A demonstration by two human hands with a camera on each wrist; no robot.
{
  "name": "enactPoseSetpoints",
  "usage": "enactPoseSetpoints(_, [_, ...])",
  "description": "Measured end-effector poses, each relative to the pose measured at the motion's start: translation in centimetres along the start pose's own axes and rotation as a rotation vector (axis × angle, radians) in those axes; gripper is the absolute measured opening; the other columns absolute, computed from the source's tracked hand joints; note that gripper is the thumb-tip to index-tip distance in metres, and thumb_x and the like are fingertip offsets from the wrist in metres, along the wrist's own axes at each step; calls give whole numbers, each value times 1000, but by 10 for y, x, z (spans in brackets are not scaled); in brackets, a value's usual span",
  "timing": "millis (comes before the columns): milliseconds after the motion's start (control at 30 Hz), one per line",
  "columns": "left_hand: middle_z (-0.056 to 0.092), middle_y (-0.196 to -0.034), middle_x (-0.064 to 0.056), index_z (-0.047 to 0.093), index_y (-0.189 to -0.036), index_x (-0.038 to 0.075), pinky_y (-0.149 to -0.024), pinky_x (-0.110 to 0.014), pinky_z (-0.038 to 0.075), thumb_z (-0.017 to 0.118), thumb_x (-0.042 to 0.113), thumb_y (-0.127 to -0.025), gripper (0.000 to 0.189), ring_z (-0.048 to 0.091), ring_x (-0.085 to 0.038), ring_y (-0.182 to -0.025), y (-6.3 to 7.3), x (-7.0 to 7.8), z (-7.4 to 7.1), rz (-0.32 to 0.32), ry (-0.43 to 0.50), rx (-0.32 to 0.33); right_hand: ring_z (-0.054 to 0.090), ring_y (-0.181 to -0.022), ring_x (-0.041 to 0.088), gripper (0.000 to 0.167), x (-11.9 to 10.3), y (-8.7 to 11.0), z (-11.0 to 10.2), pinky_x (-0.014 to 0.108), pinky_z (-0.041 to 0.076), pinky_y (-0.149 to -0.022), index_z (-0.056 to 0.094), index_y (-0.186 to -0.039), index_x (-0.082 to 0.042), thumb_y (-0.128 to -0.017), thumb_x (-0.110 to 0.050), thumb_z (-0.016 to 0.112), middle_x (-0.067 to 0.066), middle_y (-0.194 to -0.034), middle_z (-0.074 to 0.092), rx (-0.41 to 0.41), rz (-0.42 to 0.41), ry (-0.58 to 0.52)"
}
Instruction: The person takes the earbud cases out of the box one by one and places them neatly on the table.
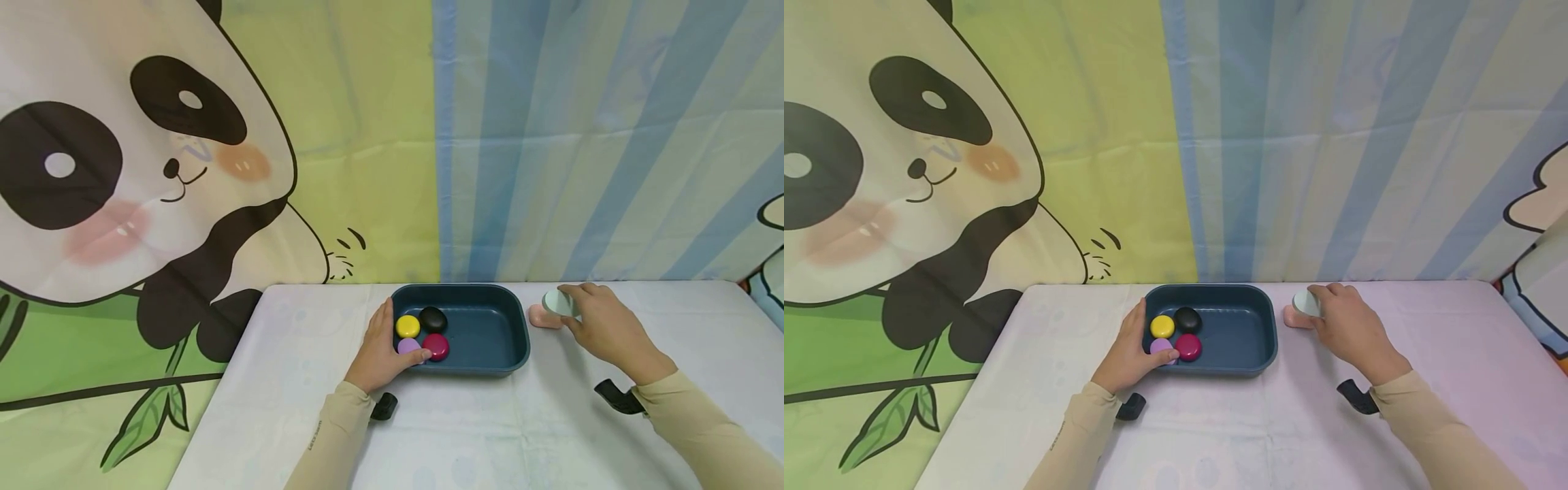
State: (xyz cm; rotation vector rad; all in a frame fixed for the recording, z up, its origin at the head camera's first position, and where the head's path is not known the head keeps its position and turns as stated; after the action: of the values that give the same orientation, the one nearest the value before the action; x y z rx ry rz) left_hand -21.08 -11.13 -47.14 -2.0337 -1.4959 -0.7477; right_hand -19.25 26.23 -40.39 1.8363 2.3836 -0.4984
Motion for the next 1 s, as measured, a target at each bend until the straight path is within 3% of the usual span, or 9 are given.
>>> enactPoseSetpoints(367, [12, -168, -8, 5, -162, 10, -119, -52, 24, 75, 69, -76, 126, 15, -26, -152, 1, 0, 0, 15, -5, 7, 54, -99, 56, 54, 39, 7, 0, 61, 50, -75, 55, -130, 13, -83, -4, 77, 38, -115, 58, 21, -9, 22])
enactPoseSetpoints(1000, [11, -168, -8, 6, -162, 7, -119, -51, 24, 75, 68, -76, 126, 15, -26, -152, 0, 0, 0, 7, -1, 2, 52, -96, 61, 54, 98, 12, 1, 68, 47, -77, 53, -125, 17, -78, 6, 76, 44, -114, 54, -74, 106, 17])
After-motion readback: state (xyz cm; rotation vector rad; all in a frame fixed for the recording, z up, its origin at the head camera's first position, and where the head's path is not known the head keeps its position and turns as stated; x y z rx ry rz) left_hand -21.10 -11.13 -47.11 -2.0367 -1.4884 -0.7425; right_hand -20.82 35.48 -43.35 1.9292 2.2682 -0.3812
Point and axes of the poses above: each hand's wrist, its own y-axis away from the middle knuckle, its own z-axis out of the palm, x = y × z, the point moved 3 cm from there along -y, towards the middle knuckle
